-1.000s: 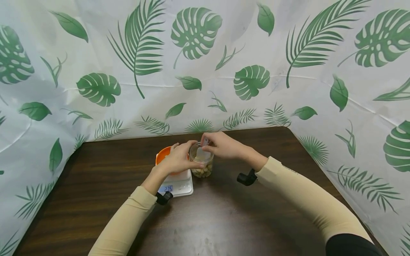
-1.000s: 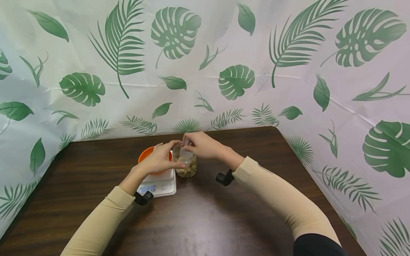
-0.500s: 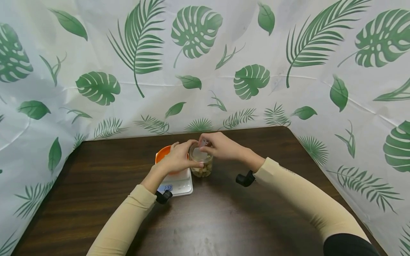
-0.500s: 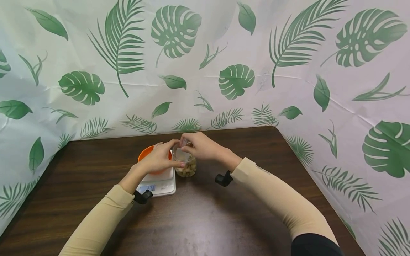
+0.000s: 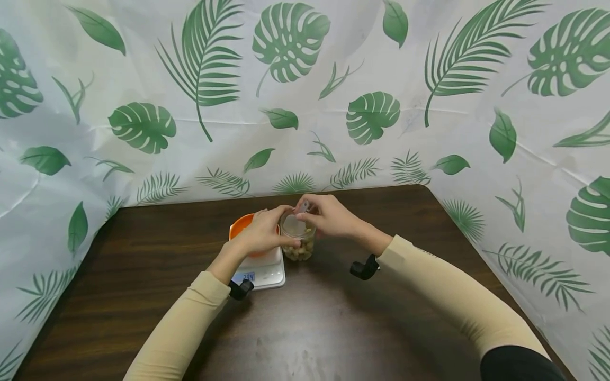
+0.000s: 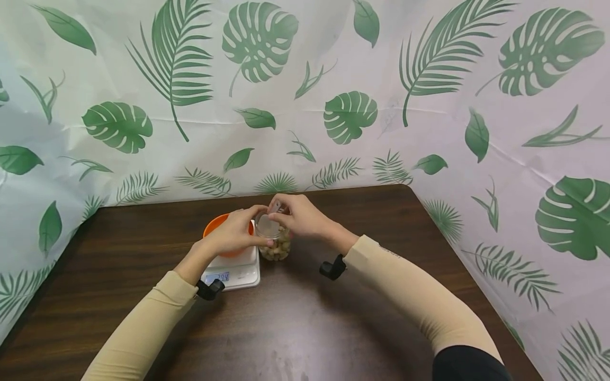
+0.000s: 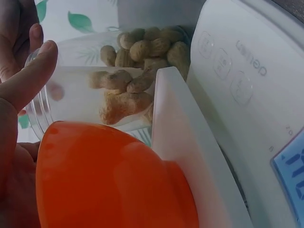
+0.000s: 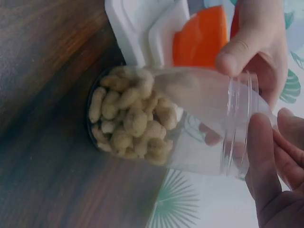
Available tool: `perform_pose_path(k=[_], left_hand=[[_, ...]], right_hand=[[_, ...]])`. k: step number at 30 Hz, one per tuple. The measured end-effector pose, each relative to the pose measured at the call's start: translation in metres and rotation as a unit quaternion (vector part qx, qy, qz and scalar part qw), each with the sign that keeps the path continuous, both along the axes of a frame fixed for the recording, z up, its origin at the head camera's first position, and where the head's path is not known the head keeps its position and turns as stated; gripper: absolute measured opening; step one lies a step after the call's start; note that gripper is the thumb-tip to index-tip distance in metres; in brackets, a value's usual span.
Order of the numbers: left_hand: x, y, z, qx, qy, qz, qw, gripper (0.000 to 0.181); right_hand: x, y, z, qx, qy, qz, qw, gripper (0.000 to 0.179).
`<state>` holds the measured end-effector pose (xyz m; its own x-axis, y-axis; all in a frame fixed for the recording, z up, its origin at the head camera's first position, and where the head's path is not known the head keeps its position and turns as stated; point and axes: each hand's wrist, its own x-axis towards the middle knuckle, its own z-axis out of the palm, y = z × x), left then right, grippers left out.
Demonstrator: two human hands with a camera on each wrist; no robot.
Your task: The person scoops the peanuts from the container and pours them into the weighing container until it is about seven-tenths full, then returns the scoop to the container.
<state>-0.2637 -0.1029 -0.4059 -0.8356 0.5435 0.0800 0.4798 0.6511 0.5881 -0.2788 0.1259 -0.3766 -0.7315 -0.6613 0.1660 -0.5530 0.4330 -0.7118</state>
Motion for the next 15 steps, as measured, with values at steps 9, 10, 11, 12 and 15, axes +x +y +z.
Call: perform_pose_path(k=[9,10,11,12,15], left_hand=[[-0.001,0.001,0.001,-0.011,0.001,0.004,0.9999,0.084],[-0.002,0.001,0.001,-0.012,0.002,0.004,0.9999,0.085],[-0.002,0.002,0.001,-0.012,0.003,0.004,0.9999,0.085],[-0.002,0.002,0.001,-0.013,0.004,0.005,0.9999,0.086],[-0.002,0.002,0.000,-0.013,0.002,0.006,0.9999,0.086]], right_hand=[[0.001,0.007,0.002,-0.039,-0.044,-0.053,0.9969,0.014],[0.001,0.008,0.002,-0.048,-0.047,-0.060,0.9959,0.014],[0.001,0.009,0.001,-0.057,-0.049,-0.066,0.9950,0.015],[0.001,0.010,0.001,-0.064,-0.049,-0.072,0.9942,0.015],[0.002,0.013,-0.002,-0.092,-0.057,-0.082,0.9907,0.018]])
